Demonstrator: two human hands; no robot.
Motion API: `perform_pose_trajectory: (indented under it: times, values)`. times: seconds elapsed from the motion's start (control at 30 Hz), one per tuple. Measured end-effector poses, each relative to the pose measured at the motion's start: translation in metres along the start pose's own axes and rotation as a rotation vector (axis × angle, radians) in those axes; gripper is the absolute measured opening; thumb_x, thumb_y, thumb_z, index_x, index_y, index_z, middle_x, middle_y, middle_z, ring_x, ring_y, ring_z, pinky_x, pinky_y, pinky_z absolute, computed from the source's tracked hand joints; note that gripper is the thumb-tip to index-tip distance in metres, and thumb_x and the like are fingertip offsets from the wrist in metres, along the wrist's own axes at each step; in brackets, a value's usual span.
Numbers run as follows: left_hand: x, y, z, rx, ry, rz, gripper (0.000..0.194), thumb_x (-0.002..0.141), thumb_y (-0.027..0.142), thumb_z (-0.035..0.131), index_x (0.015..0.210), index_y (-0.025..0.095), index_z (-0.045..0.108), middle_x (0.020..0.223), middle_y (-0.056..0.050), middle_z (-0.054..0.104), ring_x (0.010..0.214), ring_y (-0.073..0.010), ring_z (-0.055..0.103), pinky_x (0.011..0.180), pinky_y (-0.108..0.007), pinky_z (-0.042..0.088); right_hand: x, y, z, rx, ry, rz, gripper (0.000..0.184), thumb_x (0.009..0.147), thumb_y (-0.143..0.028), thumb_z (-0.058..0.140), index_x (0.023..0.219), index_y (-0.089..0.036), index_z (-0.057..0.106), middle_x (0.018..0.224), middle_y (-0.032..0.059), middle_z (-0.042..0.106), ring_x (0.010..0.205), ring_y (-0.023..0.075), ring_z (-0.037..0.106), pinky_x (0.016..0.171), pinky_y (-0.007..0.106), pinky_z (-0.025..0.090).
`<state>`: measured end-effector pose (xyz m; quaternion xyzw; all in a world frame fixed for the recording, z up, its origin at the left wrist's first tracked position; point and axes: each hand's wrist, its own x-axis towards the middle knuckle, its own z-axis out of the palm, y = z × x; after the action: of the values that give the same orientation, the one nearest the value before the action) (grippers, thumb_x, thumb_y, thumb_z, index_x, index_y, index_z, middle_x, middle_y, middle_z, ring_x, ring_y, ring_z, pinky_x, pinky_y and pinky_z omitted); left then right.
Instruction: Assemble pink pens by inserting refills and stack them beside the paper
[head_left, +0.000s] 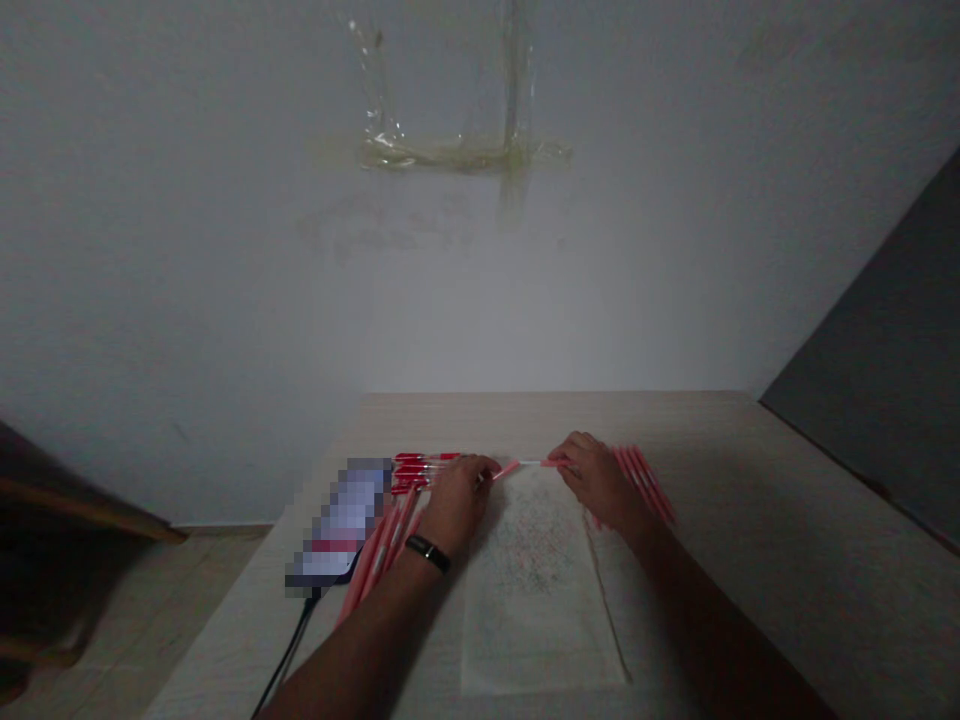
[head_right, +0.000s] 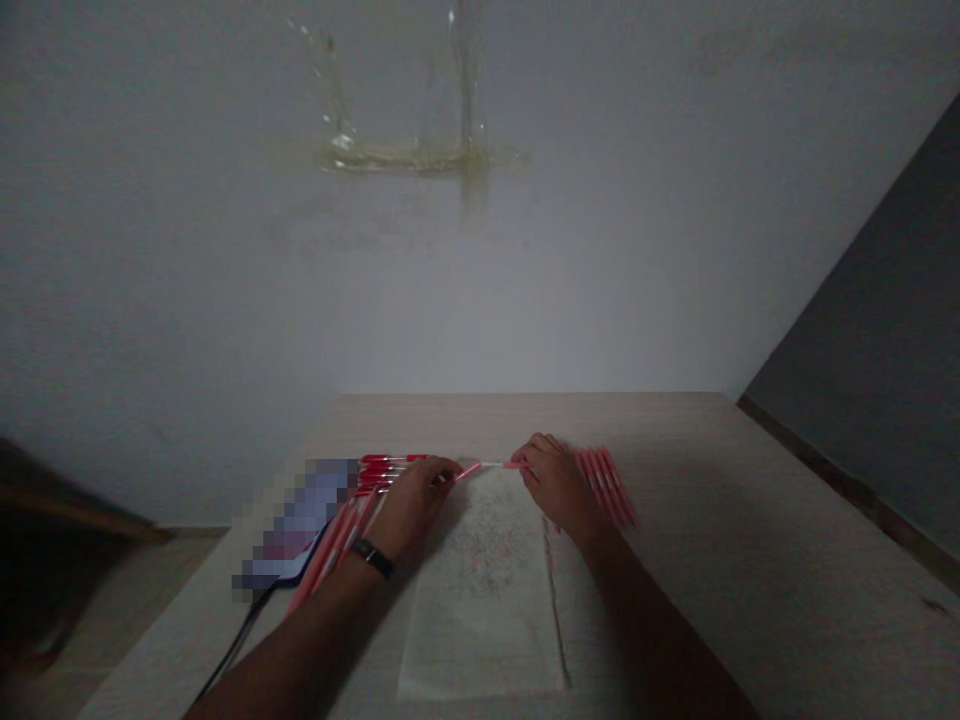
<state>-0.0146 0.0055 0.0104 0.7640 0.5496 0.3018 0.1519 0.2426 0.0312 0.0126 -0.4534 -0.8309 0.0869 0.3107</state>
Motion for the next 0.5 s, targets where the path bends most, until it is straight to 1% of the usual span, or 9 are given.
perform_pose_trajectory:
  times: [0.13,0.33,0.5]
  values:
    - [0.001,0.001,-0.002,0.023,-0.011,0.014,0.022,0.086,0.007,0.057,0.096,0.018,0.073,0.098,-0.007,0.073,0.092,-0.0193,0.065,0.085,-0.031,0.047,-0.001,-0.002,0.000,0.002,0.009,-0.025,0.017,0.089,-0.007,0.059,0.096,-0.019,0.069,0.095,0.0056,0.065,0.095,0.0213,0.058,0.085,0.035,0.044]
    - [0.001,0.005,-0.003,0.022,-0.035,0.020,0.024,0.088,0.009,0.055,0.097,0.019,0.075,0.099,-0.008,0.073,0.093,-0.0201,0.066,0.086,-0.032,0.048,-0.001,0.001,0.003,-0.009,0.010,-0.044,0.017,0.088,-0.008,0.061,0.097,-0.020,0.069,0.095,0.0056,0.066,0.095,0.0221,0.058,0.085,0.036,0.043]
    - [-0.001,0.009,0.000,-0.023,-0.064,0.059,0.025,0.088,0.010,0.053,0.098,0.019,0.074,0.096,-0.007,0.072,0.091,-0.0191,0.064,0.084,-0.030,0.048,-0.002,-0.010,0.005,0.062,-0.021,-0.096,0.018,0.091,-0.011,0.061,0.102,-0.021,0.070,0.098,0.0060,0.066,0.096,0.0217,0.059,0.085,0.036,0.045]
